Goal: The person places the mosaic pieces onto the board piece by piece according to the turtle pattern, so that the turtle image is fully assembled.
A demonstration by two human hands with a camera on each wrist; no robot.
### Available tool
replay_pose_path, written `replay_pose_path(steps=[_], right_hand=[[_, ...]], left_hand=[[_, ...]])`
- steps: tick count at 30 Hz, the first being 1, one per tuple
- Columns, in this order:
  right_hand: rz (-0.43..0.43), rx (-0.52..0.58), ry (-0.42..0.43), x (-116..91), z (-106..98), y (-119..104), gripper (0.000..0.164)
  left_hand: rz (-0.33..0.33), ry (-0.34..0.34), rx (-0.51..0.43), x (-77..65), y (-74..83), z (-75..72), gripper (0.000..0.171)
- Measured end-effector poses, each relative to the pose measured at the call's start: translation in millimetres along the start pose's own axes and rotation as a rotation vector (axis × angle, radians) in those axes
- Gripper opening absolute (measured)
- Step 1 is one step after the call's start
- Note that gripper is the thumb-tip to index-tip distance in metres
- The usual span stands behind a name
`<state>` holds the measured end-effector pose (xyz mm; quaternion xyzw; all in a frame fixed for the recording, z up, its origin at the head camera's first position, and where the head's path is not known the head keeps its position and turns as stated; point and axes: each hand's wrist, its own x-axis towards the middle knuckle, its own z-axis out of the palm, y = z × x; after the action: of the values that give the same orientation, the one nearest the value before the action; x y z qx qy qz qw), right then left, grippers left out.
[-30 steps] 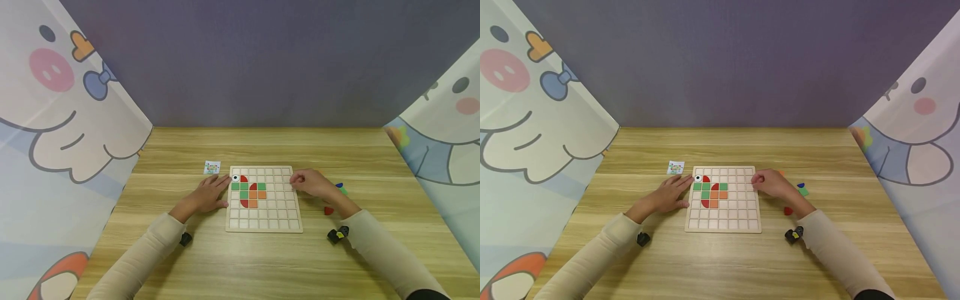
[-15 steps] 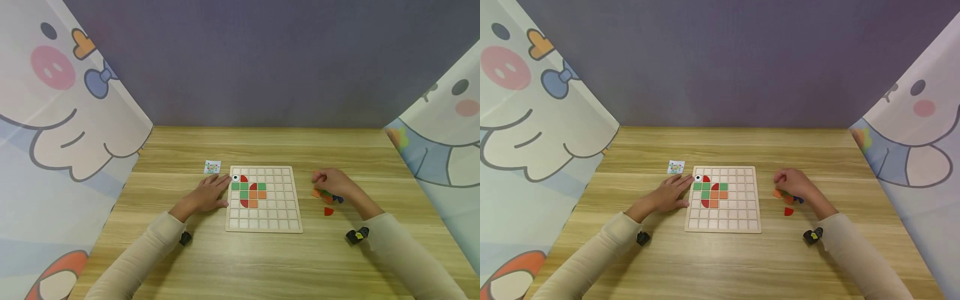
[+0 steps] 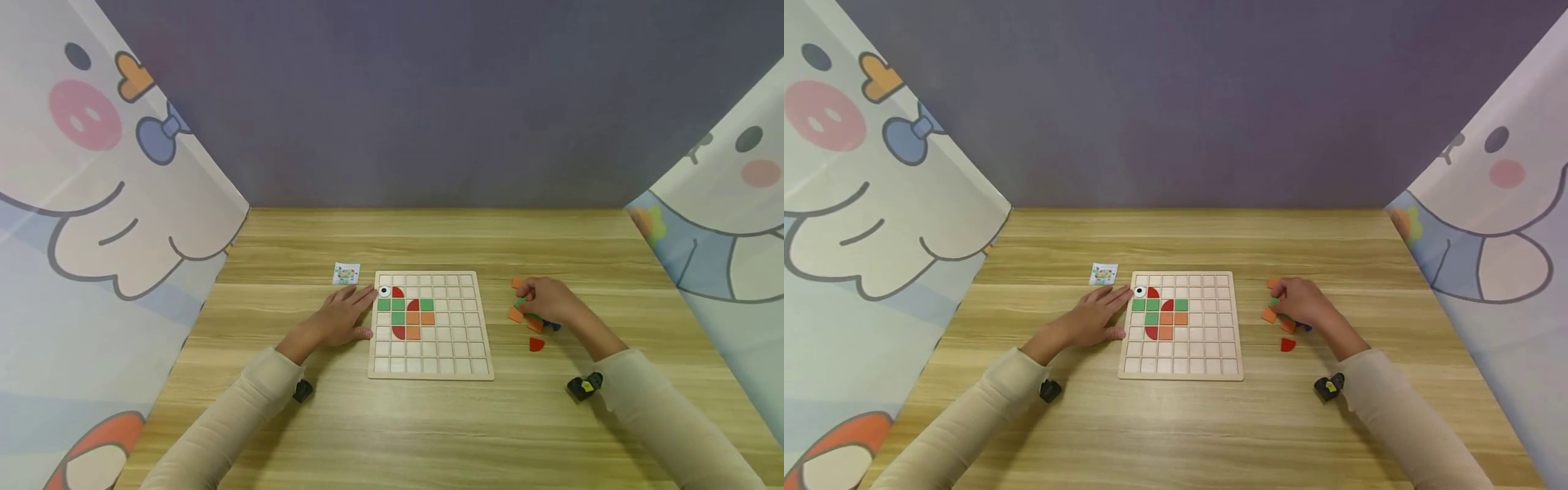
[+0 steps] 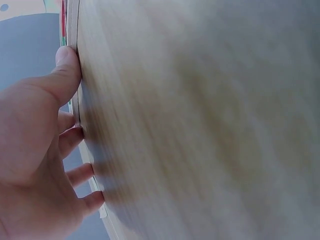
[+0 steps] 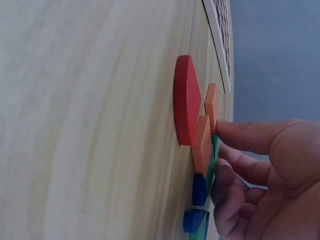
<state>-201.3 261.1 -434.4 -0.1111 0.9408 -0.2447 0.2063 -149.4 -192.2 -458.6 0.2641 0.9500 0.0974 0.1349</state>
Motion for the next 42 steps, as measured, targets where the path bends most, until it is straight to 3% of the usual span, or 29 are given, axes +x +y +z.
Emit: replay_pose_path(steps=[23,32,42], right_hand=[[-0.048,-0.070,0.063,0.7,-2.3,0.6,0.014],[-0.050,0.004,0.121,0.4,-1.4,-7.8,0.025],[-0.104,0.098,0.135,1.6,10.2,-25.2,0.025]], left_hand=[[0.003,0.000,-0.035,-0.4,0.8,-0.5,0.088],[-0.012,-0.005,-0.019,-1.0,1.9,-2.1,0.087],[-0.006,0.003,-0.014,0.1,0.5,0.4,0.088]])
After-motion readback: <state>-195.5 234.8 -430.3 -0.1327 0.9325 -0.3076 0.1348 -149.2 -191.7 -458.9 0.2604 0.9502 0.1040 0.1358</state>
